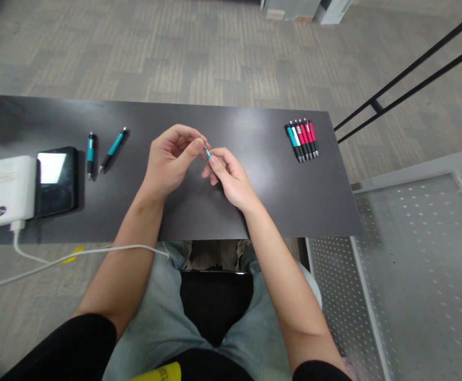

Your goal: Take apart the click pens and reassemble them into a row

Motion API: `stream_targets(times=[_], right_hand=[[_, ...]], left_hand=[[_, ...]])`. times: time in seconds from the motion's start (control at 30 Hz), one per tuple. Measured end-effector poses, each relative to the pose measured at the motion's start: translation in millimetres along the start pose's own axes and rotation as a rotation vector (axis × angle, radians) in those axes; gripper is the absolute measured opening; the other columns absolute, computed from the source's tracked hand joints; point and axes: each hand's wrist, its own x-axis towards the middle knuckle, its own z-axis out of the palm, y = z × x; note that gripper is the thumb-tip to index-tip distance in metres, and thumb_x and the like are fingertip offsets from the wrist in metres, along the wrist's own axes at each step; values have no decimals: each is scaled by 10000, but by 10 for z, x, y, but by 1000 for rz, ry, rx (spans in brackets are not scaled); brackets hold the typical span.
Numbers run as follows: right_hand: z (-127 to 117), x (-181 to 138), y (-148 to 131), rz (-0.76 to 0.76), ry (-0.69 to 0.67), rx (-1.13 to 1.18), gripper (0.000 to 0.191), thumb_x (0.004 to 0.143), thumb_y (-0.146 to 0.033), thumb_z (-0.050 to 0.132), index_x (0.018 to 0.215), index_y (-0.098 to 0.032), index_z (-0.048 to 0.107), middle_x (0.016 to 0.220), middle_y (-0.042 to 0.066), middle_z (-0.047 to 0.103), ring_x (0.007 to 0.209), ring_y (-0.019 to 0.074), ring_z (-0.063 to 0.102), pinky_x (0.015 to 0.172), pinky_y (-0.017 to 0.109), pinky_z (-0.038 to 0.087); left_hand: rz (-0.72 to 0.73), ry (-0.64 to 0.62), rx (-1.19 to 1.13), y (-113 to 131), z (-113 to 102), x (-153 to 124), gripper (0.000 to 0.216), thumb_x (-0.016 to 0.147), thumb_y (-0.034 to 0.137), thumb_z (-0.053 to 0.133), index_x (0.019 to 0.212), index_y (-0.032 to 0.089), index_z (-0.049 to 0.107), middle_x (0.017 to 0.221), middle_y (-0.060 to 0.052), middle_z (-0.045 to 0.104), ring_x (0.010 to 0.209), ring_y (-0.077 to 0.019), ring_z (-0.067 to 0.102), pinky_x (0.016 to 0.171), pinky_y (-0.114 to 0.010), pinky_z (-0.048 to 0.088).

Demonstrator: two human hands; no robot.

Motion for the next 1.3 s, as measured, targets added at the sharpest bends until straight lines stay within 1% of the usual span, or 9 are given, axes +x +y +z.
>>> stream_targets(times=[0.2, 0.57, 0.8, 0.97, 1.0, 1.07, 1.1, 1.2, 1.3], right_hand=[[2, -9, -28, 7, -9, -14, 565, 1060, -873, 751, 1134, -316, 691, 867, -5, 697, 697, 191, 597, 670, 350, 549], [-43, 33, 91, -103, -9, 58, 548, 1002, -813, 873, 1139, -310, 704, 933, -9, 746, 830, 200, 710, 810, 357, 640], [-216, -1, 96, -178, -45, -8, 485, 925, -691, 1001, 1110, -322, 748, 1056, 25, 773, 1043, 256, 780, 1054, 441, 672], [-353, -19, 126, -299, -102, -25, 451, 894, -635, 1034, 1102, -327, 779, 1053, 28, 766, 1012, 271, 777, 1067, 501, 676], [-364, -15, 118, -319, -108, -29, 446, 885, -633, 1040, 1089, -332, 782, 1041, 28, 764, 1016, 279, 778, 1071, 518, 678], [-370, 1, 94, -386, -130, -34, 428, 878, -628, 1044, 1071, -345, 789, 1016, 25, 766, 1017, 289, 779, 1074, 542, 684], [-366, 13, 81, -439, -146, -35, 414, 881, -622, 1042, 1072, -352, 793, 1002, 20, 767, 1008, 288, 778, 1066, 546, 690], [-340, 46, 48, -569, -179, -47, 375, 906, -614, 1014, 1085, -365, 798, 958, 2, 763, 985, 285, 778, 1052, 562, 704], [-304, 64, 21, -571, -145, -55, 402, 903, -678, 1008, 1033, -373, 780, 938, -4, 753, 1017, 296, 785, 1109, 595, 694]], left_hand=[[49, 109, 4, 7, 27, 2, 335, 980, 491, 1024, 975, 275, 768, 987, -25, 842, 931, -200, 839, 871, -339, 703], [319, -23, 55, -172, 38, 7, 465, 1013, 697, 927, 990, 258, 773, 966, -21, 840, 827, -150, 812, 793, -288, 691], [565, 51, -14, 56, 58, 103, 395, 1051, 618, 922, 966, 274, 748, 863, 4, 779, 759, -164, 803, 745, -295, 717], [681, 75, -412, 544, -11, 28, 219, 1115, 393, 899, 1067, 231, 761, 930, 73, 791, 816, -96, 813, 737, -207, 685], [475, 70, -419, 668, -22, -26, 166, 1224, 195, 710, 1058, 198, 727, 956, 46, 800, 850, -123, 802, 807, -288, 708], [267, 190, -467, 873, -32, -118, 603, 1271, -11, 144, 1004, 190, 646, 854, 62, 740, 731, -95, 694, 826, -314, 681], [226, 240, -484, 937, -32, -138, 620, 1277, 11, 88, 1014, 199, 617, 842, 78, 697, 696, -80, 663, 785, -289, 660], [213, 401, -553, 950, -38, -53, 207, 1330, 392, 467, 1339, 339, 667, 1082, 89, 664, 925, -33, 769, 941, -210, 703], [258, 445, -515, 820, -73, 160, 434, 1187, 747, 602, 1560, 526, 611, 1241, 73, 648, 1100, -54, 792, 1097, -262, 713]])
